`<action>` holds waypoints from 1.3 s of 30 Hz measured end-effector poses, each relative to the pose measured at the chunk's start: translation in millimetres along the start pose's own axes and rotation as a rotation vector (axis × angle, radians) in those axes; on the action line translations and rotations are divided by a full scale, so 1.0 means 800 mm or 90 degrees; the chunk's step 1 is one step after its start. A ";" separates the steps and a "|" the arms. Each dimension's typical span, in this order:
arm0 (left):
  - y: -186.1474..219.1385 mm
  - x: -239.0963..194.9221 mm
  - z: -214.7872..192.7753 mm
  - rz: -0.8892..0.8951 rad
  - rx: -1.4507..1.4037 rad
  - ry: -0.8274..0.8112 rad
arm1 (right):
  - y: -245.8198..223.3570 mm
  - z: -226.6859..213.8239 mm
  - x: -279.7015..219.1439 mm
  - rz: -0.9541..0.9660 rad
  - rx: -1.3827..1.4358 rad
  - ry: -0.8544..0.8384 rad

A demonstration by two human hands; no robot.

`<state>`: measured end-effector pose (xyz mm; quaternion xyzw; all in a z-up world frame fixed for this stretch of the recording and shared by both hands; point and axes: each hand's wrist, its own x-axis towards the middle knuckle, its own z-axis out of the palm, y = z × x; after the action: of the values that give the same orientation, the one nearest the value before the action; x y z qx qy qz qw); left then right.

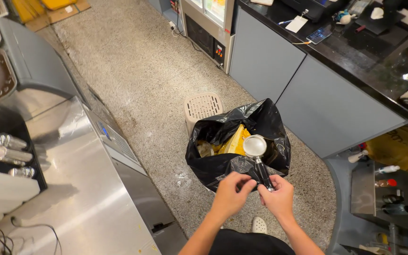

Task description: Cleaning components of an espresso machine and the surrounding counter area in a cafe.

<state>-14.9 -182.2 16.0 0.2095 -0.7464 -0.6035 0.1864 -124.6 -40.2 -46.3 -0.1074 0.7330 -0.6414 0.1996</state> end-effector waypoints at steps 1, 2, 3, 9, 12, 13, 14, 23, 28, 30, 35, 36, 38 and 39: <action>-0.007 0.001 0.008 0.002 0.006 -0.009 | 0.001 0.001 -0.001 0.001 0.007 0.008; -0.014 0.000 0.017 -0.012 -0.014 -0.056 | 0.004 0.000 -0.005 0.002 0.018 0.037; -0.022 -0.001 0.028 -0.027 -0.034 -0.103 | 0.007 -0.002 -0.009 0.003 0.029 0.066; 0.000 -0.009 0.102 -0.068 -0.170 -0.426 | 0.027 -0.077 -0.056 -0.004 0.143 0.199; -0.001 -0.014 0.166 -0.017 -0.152 -0.530 | 0.036 -0.133 -0.085 -0.103 0.184 0.251; -0.002 -0.024 0.189 -0.022 -0.156 -0.561 | 0.043 -0.150 -0.097 -0.096 0.181 0.282; -0.003 -0.029 0.212 -0.022 -0.177 -0.589 | 0.050 -0.165 -0.104 -0.088 0.224 0.318; 0.062 -0.106 0.429 0.043 -0.144 -0.816 | 0.125 -0.322 -0.215 -0.146 0.156 0.697; 0.106 -0.178 0.537 0.063 -0.139 -0.931 | 0.131 -0.393 -0.285 -0.121 0.122 0.893; 0.117 -0.203 0.577 0.011 -0.121 -0.947 | 0.128 -0.417 -0.300 -0.162 0.090 0.918; 0.138 -0.230 0.670 0.003 -0.065 -1.062 | 0.127 -0.474 -0.316 -0.200 0.095 1.061; 0.138 -0.231 0.692 0.014 -0.045 -1.088 | 0.119 -0.487 -0.313 -0.204 0.042 1.085; 0.153 -0.226 0.738 0.023 -0.011 -1.145 | 0.112 -0.514 -0.315 -0.184 0.092 1.112; 0.162 -0.226 0.762 0.030 0.017 -1.178 | 0.108 -0.529 -0.317 -0.168 0.144 1.115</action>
<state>-197.7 440.3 15.4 -0.3689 -0.6090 -0.5176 -0.4744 -70.7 457.5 -50.8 0.3581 0.5365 -0.5799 -0.4976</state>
